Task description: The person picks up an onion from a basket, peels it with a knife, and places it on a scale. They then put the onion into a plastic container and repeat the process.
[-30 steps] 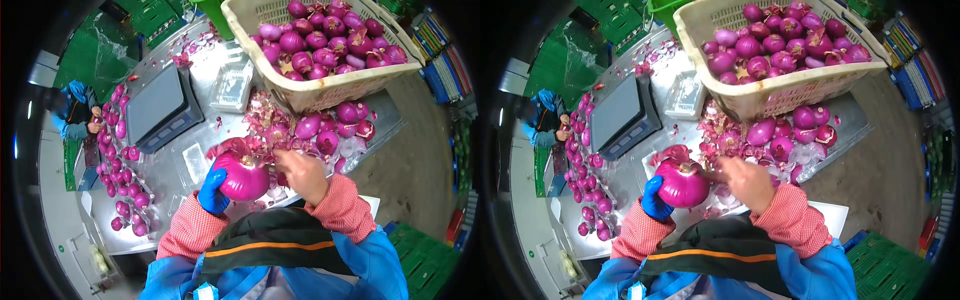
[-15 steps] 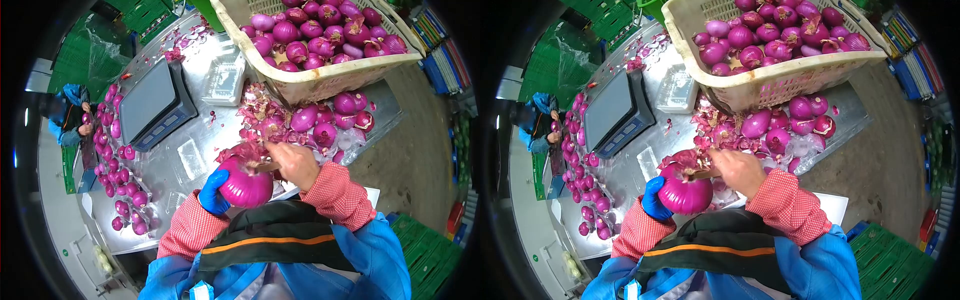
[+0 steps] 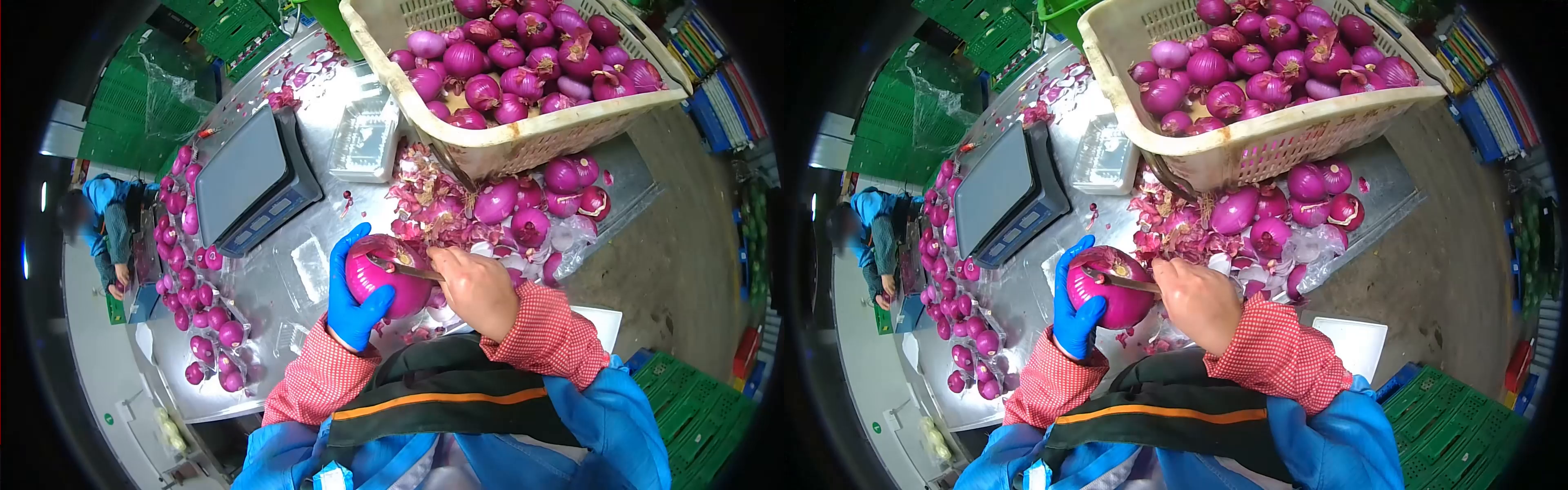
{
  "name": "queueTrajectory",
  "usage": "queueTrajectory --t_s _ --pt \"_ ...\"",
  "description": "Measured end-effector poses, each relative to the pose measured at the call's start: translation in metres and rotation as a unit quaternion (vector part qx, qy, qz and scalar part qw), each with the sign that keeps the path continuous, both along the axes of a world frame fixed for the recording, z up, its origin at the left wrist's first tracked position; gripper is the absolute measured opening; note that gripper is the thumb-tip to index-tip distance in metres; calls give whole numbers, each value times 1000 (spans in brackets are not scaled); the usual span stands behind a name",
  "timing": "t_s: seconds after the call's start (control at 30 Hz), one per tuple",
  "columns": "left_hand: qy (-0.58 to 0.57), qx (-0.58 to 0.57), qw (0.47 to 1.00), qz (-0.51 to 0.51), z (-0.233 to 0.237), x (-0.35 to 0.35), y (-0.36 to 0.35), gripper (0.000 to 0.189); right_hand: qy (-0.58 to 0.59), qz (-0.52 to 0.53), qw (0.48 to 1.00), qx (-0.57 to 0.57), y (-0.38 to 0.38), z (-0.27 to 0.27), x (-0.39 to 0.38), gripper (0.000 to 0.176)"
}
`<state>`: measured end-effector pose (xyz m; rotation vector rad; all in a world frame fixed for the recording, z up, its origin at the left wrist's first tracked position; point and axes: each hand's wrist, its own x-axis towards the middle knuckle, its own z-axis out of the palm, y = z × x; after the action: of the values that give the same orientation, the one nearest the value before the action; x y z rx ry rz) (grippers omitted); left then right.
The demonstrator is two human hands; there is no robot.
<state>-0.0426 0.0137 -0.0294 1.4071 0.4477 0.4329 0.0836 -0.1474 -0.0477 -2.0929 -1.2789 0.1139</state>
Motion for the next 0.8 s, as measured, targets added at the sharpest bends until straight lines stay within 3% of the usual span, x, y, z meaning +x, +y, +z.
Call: queueTrajectory --t_s 0.1,0.33,0.37,0.43,0.53,0.57,0.8 --pt "0 25 1000 4 -2 -1 0 89 -2 -18 1000 12 5 -7 -3 18" --pt "2 -78 996 -29 1 -8 -4 89 -1 -60 998 -14 -9 -59 11 22" --pt "-21 -97 994 -53 10 -9 -1 89 57 -108 991 -56 -19 -71 19 27" --pt "-33 -102 993 -57 13 -10 2 91 49 -103 993 12 -25 -57 23 27" --pt "-15 -57 997 -42 -1 0 6 95 134 -30 986 92 -7 -20 21 32" --pt "3 -93 993 -74 -1 -2 5 97 189 0 971 144 -2 -8 22 32" --pt "17 -79 990 -119 -9 -2 6 95 451 122 878 106 12 9 35 20"
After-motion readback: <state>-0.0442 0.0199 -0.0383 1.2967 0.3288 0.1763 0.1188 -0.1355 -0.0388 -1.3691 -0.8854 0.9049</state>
